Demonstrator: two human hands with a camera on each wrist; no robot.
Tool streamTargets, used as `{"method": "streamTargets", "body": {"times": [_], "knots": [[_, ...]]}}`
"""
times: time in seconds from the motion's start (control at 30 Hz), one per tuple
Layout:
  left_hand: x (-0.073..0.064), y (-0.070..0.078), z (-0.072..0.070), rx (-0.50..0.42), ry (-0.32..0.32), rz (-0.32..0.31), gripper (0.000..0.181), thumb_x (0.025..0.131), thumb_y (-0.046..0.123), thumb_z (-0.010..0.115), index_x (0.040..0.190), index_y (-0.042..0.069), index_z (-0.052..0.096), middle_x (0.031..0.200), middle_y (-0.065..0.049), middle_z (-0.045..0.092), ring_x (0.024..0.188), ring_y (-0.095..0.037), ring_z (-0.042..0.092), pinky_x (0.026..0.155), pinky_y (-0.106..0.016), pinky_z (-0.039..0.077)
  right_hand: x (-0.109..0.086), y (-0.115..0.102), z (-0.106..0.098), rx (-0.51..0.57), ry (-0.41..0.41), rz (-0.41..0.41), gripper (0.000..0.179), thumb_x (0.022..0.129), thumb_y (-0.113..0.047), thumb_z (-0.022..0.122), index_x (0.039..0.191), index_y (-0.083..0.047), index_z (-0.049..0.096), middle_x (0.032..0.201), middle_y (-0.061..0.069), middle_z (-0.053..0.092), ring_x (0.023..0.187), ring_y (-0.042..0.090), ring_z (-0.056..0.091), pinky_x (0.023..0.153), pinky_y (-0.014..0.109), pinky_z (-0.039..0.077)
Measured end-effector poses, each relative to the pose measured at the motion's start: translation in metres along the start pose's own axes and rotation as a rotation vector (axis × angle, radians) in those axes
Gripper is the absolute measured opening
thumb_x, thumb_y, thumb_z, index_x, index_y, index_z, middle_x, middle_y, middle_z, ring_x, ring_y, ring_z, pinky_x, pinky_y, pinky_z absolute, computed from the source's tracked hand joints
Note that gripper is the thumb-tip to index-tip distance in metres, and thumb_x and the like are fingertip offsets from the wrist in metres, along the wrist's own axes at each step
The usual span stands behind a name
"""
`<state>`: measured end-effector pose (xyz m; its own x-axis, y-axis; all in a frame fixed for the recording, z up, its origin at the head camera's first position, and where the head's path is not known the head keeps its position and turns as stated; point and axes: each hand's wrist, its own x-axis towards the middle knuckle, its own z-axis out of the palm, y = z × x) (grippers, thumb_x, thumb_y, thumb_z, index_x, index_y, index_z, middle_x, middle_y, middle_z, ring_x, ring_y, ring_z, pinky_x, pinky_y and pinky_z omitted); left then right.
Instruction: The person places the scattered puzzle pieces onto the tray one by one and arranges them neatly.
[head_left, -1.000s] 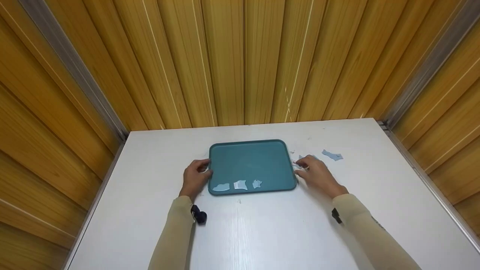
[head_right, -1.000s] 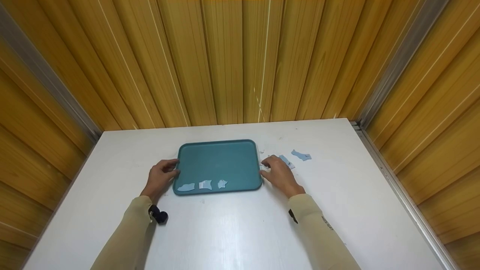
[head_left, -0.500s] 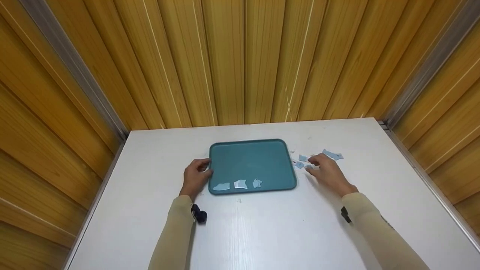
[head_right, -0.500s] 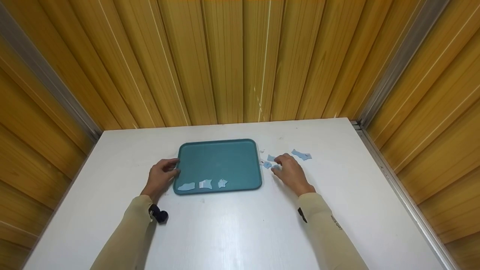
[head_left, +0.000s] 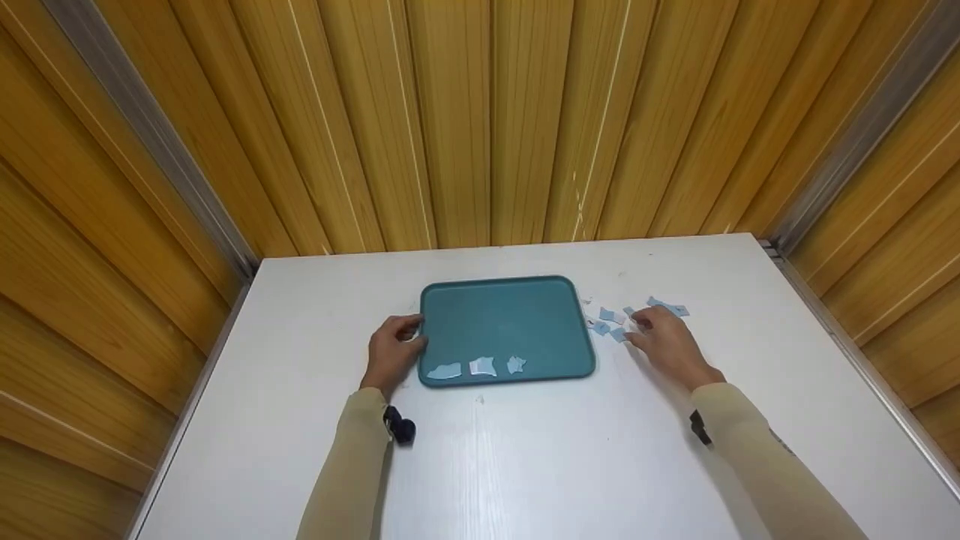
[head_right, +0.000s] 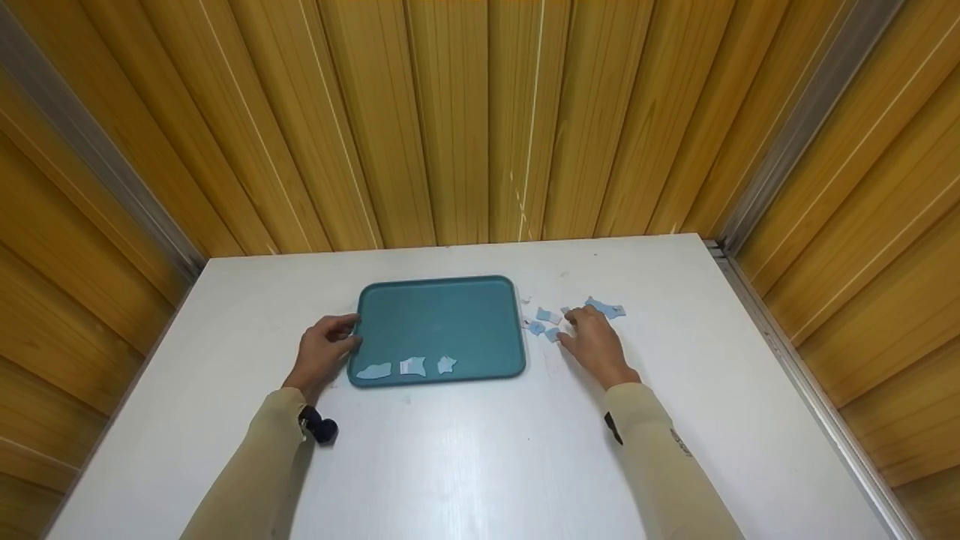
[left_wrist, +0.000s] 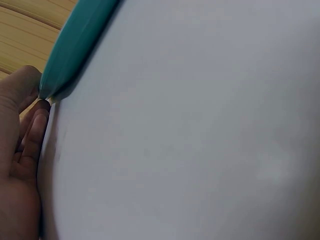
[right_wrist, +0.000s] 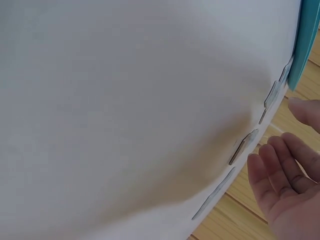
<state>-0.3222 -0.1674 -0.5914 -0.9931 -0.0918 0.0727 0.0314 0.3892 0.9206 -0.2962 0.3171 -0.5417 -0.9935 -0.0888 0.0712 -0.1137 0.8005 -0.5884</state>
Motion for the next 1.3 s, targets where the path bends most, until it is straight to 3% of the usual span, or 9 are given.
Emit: {"method": "streamTargets", "body": {"times": [0.47, 0.93, 1.3], "knots": [[0.001, 0.000, 0.000, 0.006, -0.002, -0.010, 0.041, 0.091, 0.006, 0.078, 0.132, 0.010, 0.074, 0.121, -0.002, 0.068, 0.111, -0.022, 0.060, 0.100, -0.041, 0.049, 0.002, 0.015, -0.004, 0.014, 0.004, 0.085, 0.047, 0.101, -0.012, 0.072, 0.138, 0.013, 0.057, 0.130, 0.028, 0.059, 0.124, 0.044, 0.056, 0.111, 0.059, 0.043], [0.001, -0.001, 0.000, 0.009, -0.006, -0.011, 0.042, 0.092, 0.006, 0.078, 0.133, 0.010, 0.073, 0.119, -0.002, 0.067, 0.110, -0.022, 0.061, 0.099, -0.041, 0.050, 0.006, 0.022, -0.008, -0.006, -0.024, 0.085, 0.050, 0.101, -0.017, 0.072, 0.136, 0.016, 0.057, 0.128, 0.029, 0.058, 0.121, 0.045, 0.056, 0.108, 0.061, 0.044], [0.002, 0.000, 0.000, 0.008, -0.010, -0.020, 0.041, 0.091, 0.007, 0.078, 0.132, 0.011, 0.074, 0.118, -0.001, 0.067, 0.110, -0.021, 0.060, 0.099, -0.038, 0.050, 0.009, 0.024, -0.011, -0.031, -0.020, 0.087, 0.038, 0.102, -0.016, 0.070, 0.124, 0.015, 0.064, 0.115, 0.026, 0.060, 0.106, 0.040, 0.057, 0.097, 0.057, 0.048]]}}
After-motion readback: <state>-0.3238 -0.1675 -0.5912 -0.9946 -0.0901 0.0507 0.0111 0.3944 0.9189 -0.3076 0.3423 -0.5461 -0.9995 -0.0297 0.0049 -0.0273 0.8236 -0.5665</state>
